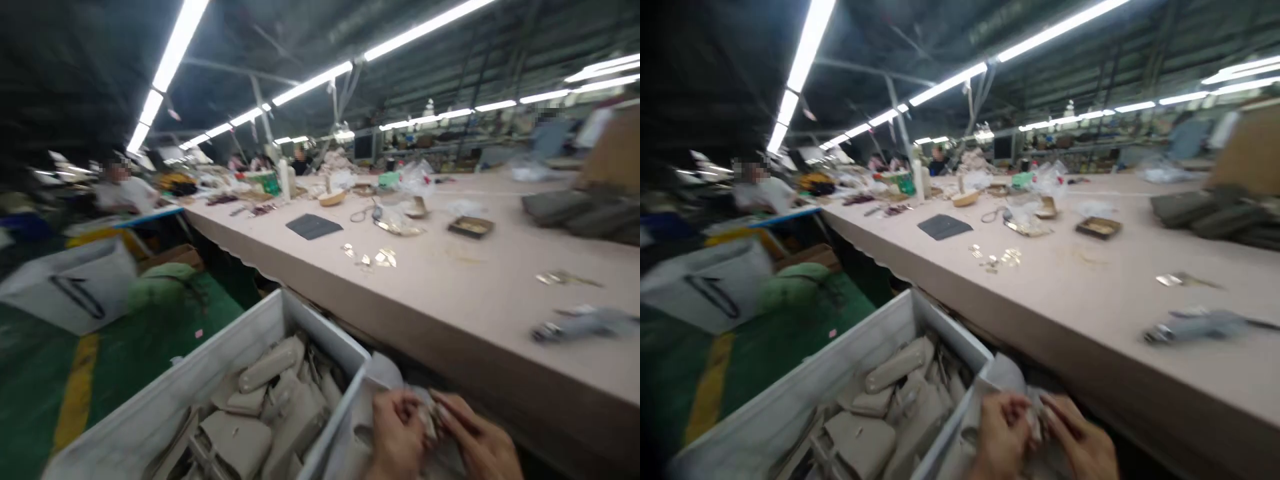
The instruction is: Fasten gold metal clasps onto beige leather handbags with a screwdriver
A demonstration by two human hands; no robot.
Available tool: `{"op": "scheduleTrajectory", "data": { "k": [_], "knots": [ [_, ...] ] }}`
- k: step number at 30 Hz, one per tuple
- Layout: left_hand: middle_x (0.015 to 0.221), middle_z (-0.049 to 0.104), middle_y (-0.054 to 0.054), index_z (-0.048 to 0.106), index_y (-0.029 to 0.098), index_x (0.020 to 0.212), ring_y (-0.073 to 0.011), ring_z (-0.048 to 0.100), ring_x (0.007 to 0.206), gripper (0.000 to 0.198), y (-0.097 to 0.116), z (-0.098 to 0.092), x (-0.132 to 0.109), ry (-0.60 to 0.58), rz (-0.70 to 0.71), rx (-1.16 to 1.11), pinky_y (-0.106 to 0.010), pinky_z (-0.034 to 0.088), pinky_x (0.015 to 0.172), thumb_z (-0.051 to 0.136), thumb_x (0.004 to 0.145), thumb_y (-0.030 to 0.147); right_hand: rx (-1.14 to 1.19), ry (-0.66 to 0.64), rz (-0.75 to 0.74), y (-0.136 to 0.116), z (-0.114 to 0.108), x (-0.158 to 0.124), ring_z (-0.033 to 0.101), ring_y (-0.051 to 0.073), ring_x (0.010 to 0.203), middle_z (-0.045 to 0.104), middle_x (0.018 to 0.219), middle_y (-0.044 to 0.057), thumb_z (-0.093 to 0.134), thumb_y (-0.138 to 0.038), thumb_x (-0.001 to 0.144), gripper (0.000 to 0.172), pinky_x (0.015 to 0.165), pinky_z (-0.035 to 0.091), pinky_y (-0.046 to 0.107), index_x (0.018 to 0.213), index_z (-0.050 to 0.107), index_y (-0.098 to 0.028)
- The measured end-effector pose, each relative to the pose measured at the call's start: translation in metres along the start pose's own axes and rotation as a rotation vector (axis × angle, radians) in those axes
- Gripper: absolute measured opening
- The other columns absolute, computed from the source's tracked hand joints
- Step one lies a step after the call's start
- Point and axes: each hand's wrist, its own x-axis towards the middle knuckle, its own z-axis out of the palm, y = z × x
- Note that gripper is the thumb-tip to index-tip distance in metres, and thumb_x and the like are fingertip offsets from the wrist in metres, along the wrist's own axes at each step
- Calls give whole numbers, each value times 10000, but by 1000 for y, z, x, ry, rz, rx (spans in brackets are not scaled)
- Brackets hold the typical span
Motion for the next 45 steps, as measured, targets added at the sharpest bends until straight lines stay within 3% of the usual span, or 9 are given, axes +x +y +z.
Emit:
{"op": "scheduleTrajectory", "data": {
  "k": [1, 3, 6, 10, 17, 24, 30, 36, 45],
  "knots": [
    [726, 682, -63, 758, 246, 803, -221, 702, 625, 461, -3, 2, 1, -10, -1, 19, -327, 615, 526, 877, 551, 614, 65, -55, 67, 3, -2, -1, 735, 307, 734, 730, 811, 53, 702, -645, 798, 304, 645, 612, 424, 915, 837, -400],
    [662, 692, -55, 756, 160, 863, -185, 672, 561, 399, -12, 5, 9, -22, 112, 61, -303, 625, 549, 870, 617, 452, 201, -23, 162, 13, -4, -1, 718, 280, 764, 745, 860, 80, 774, -607, 749, 430, 711, 612, 385, 968, 846, -244],
    [659, 720, -48, 737, 114, 916, -185, 698, 562, 356, -26, 5, 19, -95, 120, -12, -285, 626, 545, 848, 668, 345, 317, 57, 234, 24, -2, -2, 706, 239, 768, 754, 908, 88, 836, -515, 735, 397, 703, 606, 336, 961, 832, -189],
    [702, 750, -61, 741, 93, 943, -199, 731, 600, 331, -29, 0, 19, -121, 121, -19, -285, 641, 566, 839, 705, 300, 350, 16, 216, 19, -2, -7, 707, 212, 739, 749, 937, 79, 812, -442, 794, 309, 682, 611, 318, 976, 820, -193],
    [759, 779, -84, 749, 75, 987, -197, 746, 641, 334, -28, -3, 20, -110, 141, -10, -291, 666, 629, 830, 731, 274, 316, -203, 186, 16, -4, -9, 698, 208, 739, 713, 933, 70, 714, -398, 886, 255, 703, 613, 324, 1026, 779, -196],
    [806, 794, -117, 756, 61, 1001, -235, 782, 703, 291, -8, -3, 11, -126, 120, 23, -279, 667, 614, 808, 745, 188, 187, -107, 57, 5, -15, -8, 678, 224, 950, 720, 1039, 68, 693, -328, 914, 242, 848, 539, 338, 1130, 755, -236],
    [823, 803, -120, 765, 53, 1009, -221, 779, 702, 265, -6, -3, 9, -138, 105, 15, -277, 676, 620, 785, 755, 124, 71, -252, -97, -9, -28, 2, 636, 209, 905, 655, 967, 67, 597, -253, 942, 207, 793, 505, 334, 1023, 787, -239],
    [792, 797, -99, 778, 44, 1036, -210, 770, 705, 280, -7, -6, 9, -144, 114, 40, -279, 683, 623, 782, 760, 93, 92, -293, 23, -12, -26, 11, 681, 213, 875, 729, 943, 52, 696, -278, 879, 225, 825, 537, 344, 1089, 715, -199],
    [811, 797, -101, 789, 49, 1055, -211, 775, 731, 280, -5, -10, 10, -170, 95, 31, -278, 680, 645, 726, 781, 53, 84, -240, 16, -15, -13, 13, 706, 226, 864, 769, 965, 59, 723, -290, 854, 174, 792, 553, 329, 997, 779, -208]
  ]
}}
